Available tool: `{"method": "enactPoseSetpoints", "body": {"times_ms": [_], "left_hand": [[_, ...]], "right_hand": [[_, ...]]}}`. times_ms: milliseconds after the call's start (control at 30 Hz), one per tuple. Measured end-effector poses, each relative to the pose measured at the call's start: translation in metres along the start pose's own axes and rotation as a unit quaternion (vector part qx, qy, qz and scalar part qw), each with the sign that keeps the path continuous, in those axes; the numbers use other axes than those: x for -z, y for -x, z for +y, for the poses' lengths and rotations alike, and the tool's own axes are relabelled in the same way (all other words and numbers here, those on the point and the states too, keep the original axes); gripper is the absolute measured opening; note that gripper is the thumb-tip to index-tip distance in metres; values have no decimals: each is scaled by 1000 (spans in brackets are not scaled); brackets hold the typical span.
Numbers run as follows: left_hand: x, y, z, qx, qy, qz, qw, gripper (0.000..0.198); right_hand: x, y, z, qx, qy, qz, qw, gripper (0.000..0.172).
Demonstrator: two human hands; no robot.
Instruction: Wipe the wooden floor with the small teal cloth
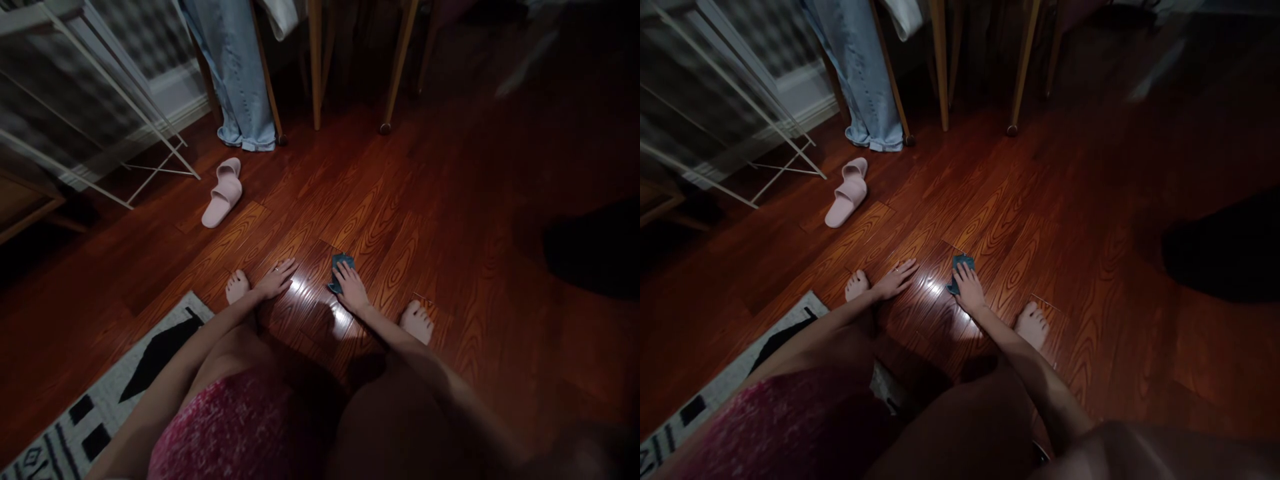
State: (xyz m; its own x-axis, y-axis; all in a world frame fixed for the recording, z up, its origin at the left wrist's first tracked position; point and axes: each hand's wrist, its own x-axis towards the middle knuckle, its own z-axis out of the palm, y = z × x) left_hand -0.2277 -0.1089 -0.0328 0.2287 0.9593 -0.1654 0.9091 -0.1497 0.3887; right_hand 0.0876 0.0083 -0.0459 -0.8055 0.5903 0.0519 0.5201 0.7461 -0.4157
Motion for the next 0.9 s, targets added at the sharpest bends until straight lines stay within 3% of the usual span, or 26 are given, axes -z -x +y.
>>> {"method": "enactPoseSetpoints", "body": {"times_ms": [100,233,333,433,533,633,700,800,900], "left_hand": [[1,1,1,-3,0,-2,1000,60],[4,0,3,4,-1,-9,1000,60],[4,0,4,5,4,-10,1000,61],[3,-1,3,2,10,-9,1000,61],[2,0,2,1,10,-9,1000,61],[2,0,1,1,2,-10,1000,62],[2,1,2,0,-3,-14,1000,61],[3,1,2,5,-8,-13,1000,61],[4,1,1,5,-8,-12,1000,61]], "right_hand": [[-10,8,-23,33,-2,-27,999,77],[-27,18,-60,203,16,-140,969,96],[-28,16,-66,261,23,-173,949,105],[-16,5,-45,207,20,-143,968,103],[-1,-3,-13,68,13,-64,996,96],[5,4,5,-69,19,12,997,90],[4,14,2,-97,29,27,994,87],[-4,27,-18,9,33,-57,998,90],[-12,27,-40,186,10,-179,966,95]]}}
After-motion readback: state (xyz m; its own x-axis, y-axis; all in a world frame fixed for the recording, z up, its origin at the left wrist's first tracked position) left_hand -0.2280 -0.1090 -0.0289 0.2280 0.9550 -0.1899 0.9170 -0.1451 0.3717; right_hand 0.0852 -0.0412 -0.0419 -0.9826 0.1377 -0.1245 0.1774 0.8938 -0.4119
